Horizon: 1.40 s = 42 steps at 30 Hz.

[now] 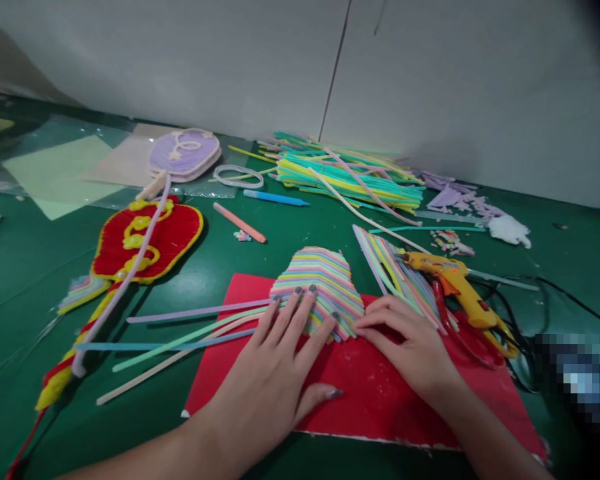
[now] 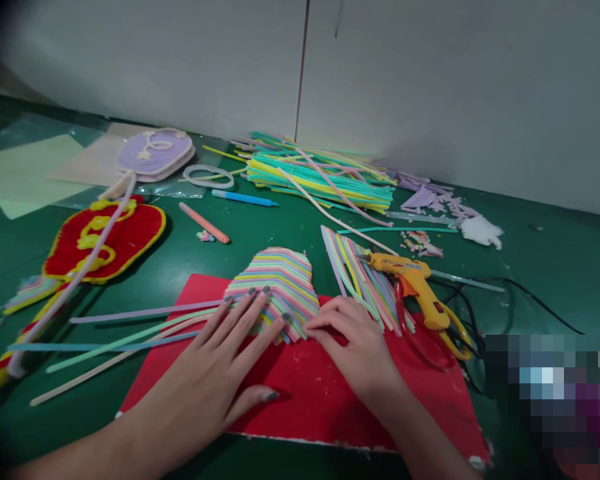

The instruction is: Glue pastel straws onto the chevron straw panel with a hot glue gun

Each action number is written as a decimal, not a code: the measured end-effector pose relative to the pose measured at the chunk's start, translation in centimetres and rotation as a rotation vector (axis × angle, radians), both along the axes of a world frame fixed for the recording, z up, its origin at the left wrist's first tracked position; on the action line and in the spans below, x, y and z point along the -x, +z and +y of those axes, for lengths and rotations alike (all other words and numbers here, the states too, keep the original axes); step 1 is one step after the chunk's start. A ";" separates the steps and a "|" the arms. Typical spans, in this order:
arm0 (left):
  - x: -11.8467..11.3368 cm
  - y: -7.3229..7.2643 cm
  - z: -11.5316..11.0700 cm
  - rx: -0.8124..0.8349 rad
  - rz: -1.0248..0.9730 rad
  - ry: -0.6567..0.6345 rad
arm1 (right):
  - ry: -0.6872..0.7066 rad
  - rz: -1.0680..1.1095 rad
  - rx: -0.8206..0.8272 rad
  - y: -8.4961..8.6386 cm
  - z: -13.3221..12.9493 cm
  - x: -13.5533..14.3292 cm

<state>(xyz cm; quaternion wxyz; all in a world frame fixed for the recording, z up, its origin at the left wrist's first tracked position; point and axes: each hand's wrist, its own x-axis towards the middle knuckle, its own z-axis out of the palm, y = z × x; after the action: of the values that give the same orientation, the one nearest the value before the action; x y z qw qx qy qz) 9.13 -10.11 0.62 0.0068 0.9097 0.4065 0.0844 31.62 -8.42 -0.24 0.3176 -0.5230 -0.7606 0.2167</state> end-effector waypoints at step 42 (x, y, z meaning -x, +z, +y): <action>-0.4 -0.4 1.1 0.008 -0.015 -0.041 | 0.011 0.057 0.063 0.7 0.1 -0.2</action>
<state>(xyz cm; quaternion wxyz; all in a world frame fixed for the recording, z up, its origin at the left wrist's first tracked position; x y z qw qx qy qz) 9.57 -9.02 0.17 0.0154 0.9171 0.3881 0.0894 31.86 -8.28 0.42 0.3216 -0.5222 -0.7469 0.2570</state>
